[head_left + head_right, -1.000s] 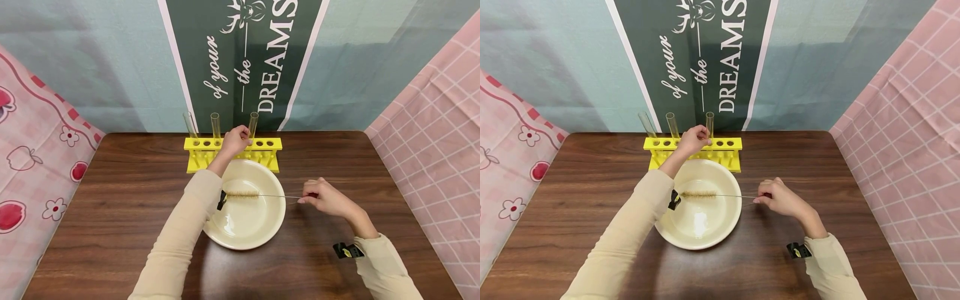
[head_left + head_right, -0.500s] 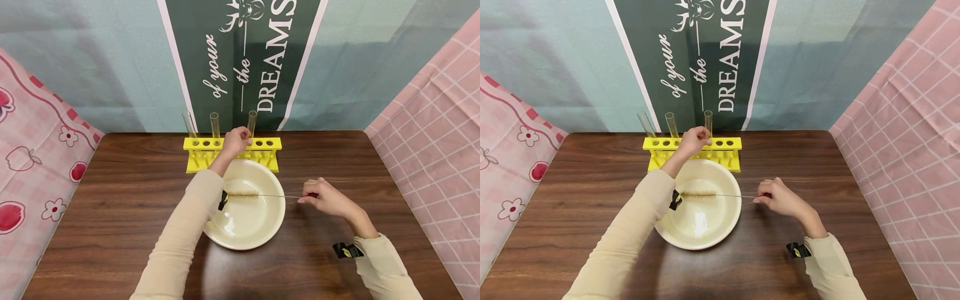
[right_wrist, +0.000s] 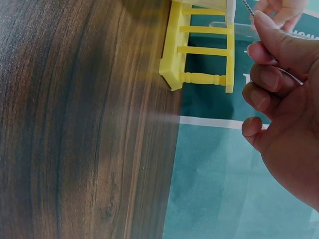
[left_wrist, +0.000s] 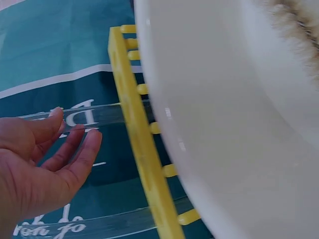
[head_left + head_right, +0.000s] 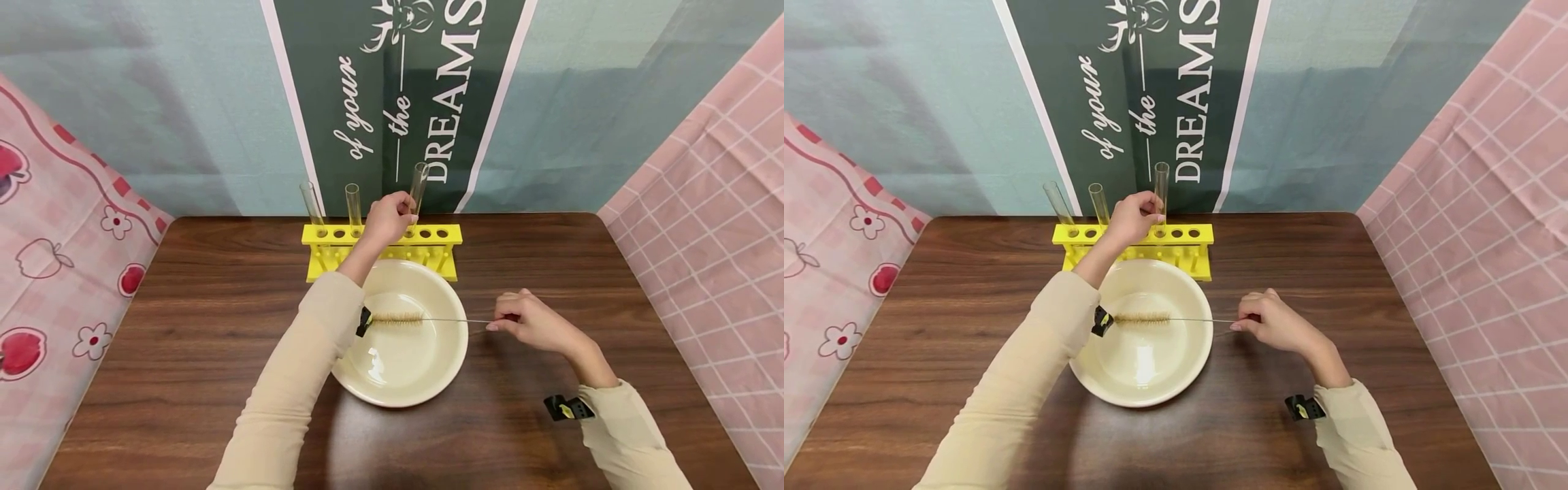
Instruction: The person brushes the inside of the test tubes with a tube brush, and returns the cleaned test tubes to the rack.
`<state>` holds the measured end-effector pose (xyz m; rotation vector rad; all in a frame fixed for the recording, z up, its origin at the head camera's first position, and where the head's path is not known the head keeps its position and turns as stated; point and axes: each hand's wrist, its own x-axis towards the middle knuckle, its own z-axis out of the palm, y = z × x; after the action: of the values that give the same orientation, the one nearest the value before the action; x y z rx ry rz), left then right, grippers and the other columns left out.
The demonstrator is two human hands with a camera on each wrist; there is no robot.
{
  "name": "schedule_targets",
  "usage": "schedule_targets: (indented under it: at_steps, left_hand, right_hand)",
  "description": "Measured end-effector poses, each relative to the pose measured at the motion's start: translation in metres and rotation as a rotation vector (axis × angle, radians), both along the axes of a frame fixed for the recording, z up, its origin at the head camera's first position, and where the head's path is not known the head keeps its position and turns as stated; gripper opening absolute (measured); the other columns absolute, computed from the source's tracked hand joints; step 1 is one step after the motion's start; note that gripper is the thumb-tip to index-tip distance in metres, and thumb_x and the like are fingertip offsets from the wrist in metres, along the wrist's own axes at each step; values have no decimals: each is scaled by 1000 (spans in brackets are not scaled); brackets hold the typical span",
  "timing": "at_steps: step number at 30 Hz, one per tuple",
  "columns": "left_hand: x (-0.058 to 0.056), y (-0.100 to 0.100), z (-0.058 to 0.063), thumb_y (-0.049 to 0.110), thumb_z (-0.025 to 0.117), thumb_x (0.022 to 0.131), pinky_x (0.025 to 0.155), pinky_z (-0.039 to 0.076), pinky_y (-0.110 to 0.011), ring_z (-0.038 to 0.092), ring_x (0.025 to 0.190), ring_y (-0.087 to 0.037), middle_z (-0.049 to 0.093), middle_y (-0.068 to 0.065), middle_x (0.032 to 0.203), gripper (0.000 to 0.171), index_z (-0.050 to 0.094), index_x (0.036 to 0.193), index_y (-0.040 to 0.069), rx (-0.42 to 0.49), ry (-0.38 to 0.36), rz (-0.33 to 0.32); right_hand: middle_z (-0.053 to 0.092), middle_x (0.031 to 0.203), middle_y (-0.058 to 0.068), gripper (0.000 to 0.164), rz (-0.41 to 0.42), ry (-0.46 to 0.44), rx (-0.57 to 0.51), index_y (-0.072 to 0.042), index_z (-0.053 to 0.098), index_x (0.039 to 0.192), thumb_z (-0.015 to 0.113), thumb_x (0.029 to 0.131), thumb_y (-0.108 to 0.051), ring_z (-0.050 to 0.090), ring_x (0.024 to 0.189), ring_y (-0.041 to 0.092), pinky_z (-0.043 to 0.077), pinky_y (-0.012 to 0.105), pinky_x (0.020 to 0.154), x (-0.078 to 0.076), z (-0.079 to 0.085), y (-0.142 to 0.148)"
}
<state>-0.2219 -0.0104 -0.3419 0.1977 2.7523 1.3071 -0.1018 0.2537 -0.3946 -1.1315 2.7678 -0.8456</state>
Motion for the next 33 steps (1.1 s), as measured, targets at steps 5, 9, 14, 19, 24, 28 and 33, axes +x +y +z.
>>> schedule_targets:
  at_steps: [5, 9, 14, 19, 24, 28, 33]
  left_hand:
    - [3, -2, 14, 16, 63, 87, 72, 44, -30, 52, 82, -19, 58, -3, 86, 14, 59, 99, 11, -17, 49, -5]
    - [8, -4, 28, 17, 62, 87, 70, 44, -30, 52, 82, -19, 58, -4, 87, 14, 59, 99, 10, -36, 88, -16]
    - [17, -8, 43, 16, 60, 88, 70, 44, -29, 51, 82, -19, 57, -5, 90, 17, 58, 104, 9, -55, 104, -51]
    - [28, -14, 51, 15, 59, 89, 72, 44, -30, 51, 83, -20, 57, -6, 91, 18, 58, 106, 8, -68, 96, -83]
    - [39, -22, 56, 15, 58, 89, 70, 43, -30, 50, 82, -20, 55, -6, 89, 17, 56, 105, 8, -103, 77, -103]
    - [47, -32, 58, 15, 58, 90, 69, 43, -30, 49, 81, -22, 52, -8, 87, 16, 56, 102, 6, -109, 80, -111]
    - [57, -50, 58, 14, 59, 89, 74, 44, -32, 49, 84, -23, 53, -9, 89, 15, 55, 100, 4, -100, 96, -116]
  right_hand:
    - [39, 64, -20, 31, 5, 1, 0, -25, 51, 62, 74, 73, -6, 36, 59, -1, 23, 26, 65, -1, 0, -1]
    - [39, 63, -20, 32, 9, 12, -6, -25, 51, 62, 74, 72, -6, 36, 59, -1, 24, 25, 65, -1, 0, -1]
    - [38, 63, -21, 33, 13, 21, -9, -25, 50, 61, 75, 72, -6, 36, 59, -1, 24, 25, 65, -1, 0, -1]
    - [37, 63, -20, 34, 12, 10, -7, -25, 49, 61, 74, 72, -6, 36, 60, -1, 24, 25, 66, -1, 0, -1]
    - [38, 63, -20, 32, 17, 5, -6, -24, 51, 62, 74, 72, -5, 36, 59, -1, 24, 25, 64, -1, 0, -1]
    - [38, 64, -20, 32, 19, -3, -1, -25, 51, 62, 74, 73, -6, 36, 59, -1, 25, 25, 63, -2, 1, 0]
    - [38, 63, -19, 33, 35, -19, -10, -25, 50, 63, 74, 73, -5, 36, 58, -1, 28, 24, 61, -2, 4, 1]
